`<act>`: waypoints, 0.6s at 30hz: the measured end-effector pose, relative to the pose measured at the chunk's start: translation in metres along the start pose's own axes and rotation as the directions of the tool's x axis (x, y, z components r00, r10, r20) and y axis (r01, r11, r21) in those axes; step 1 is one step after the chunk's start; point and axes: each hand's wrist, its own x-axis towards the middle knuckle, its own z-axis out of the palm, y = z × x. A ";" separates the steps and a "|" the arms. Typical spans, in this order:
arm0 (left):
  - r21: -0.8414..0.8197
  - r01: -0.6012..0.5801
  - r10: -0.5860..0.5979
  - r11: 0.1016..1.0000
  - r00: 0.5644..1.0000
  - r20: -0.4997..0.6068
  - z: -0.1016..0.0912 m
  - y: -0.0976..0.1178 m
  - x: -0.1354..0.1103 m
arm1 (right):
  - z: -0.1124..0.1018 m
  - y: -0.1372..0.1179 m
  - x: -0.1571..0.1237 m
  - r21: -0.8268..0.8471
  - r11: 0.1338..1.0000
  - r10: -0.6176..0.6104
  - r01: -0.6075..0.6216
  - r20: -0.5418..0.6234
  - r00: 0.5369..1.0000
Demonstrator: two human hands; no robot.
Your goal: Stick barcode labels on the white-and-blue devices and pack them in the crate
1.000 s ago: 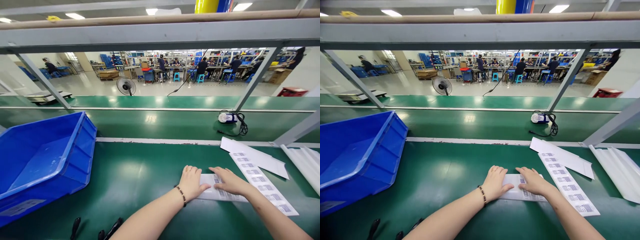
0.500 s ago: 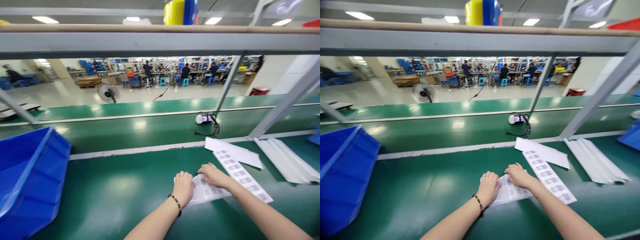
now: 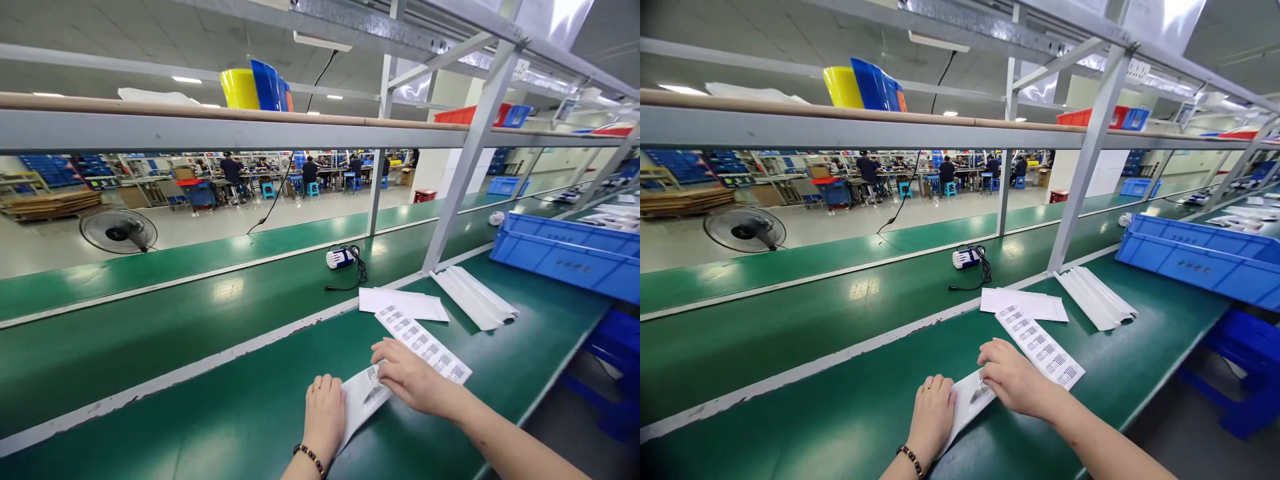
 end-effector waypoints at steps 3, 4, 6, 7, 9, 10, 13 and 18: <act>0.011 0.006 -0.006 1.000 1.000 0.029 -0.004 0.003 0.001 | -0.032 -0.006 -0.010 0.074 0.997 0.025 -0.011 -0.202 0.979; 0.011 0.010 -0.011 1.000 0.999 0.040 -0.006 0.003 0.001 | -0.039 -0.007 -0.012 0.100 0.995 0.057 -0.032 -0.257 0.965; -0.020 0.019 -0.017 1.000 0.998 0.057 -0.010 0.003 0.000 | -0.044 -0.009 -0.012 0.144 0.985 0.134 -0.091 -0.323 0.937; -0.050 0.021 -0.018 0.999 0.998 0.059 -0.013 0.002 -0.001 | -0.044 -0.010 -0.012 0.165 0.978 0.176 -0.126 -0.334 0.926; -0.123 0.005 0.000 0.992 0.999 0.040 -0.021 0.000 -0.005 | -0.038 -0.013 -0.009 0.206 0.958 0.256 -0.199 -0.304 0.918; -0.161 -0.016 0.020 0.987 1.000 0.017 -0.026 -0.002 -0.008 | -0.033 -0.014 -0.007 0.232 0.941 0.303 -0.245 -0.261 0.917; -0.253 -0.086 0.069 0.964 0.995 -0.076 -0.044 -0.014 -0.021 | -0.018 -0.020 0.002 0.340 0.849 0.454 -0.406 -0.074 0.888; -0.405 -0.013 -0.046 0.914 0.990 -0.134 -0.067 -0.056 -0.046 | 0.004 -0.032 0.028 0.455 0.756 0.481 -0.471 0.102 0.871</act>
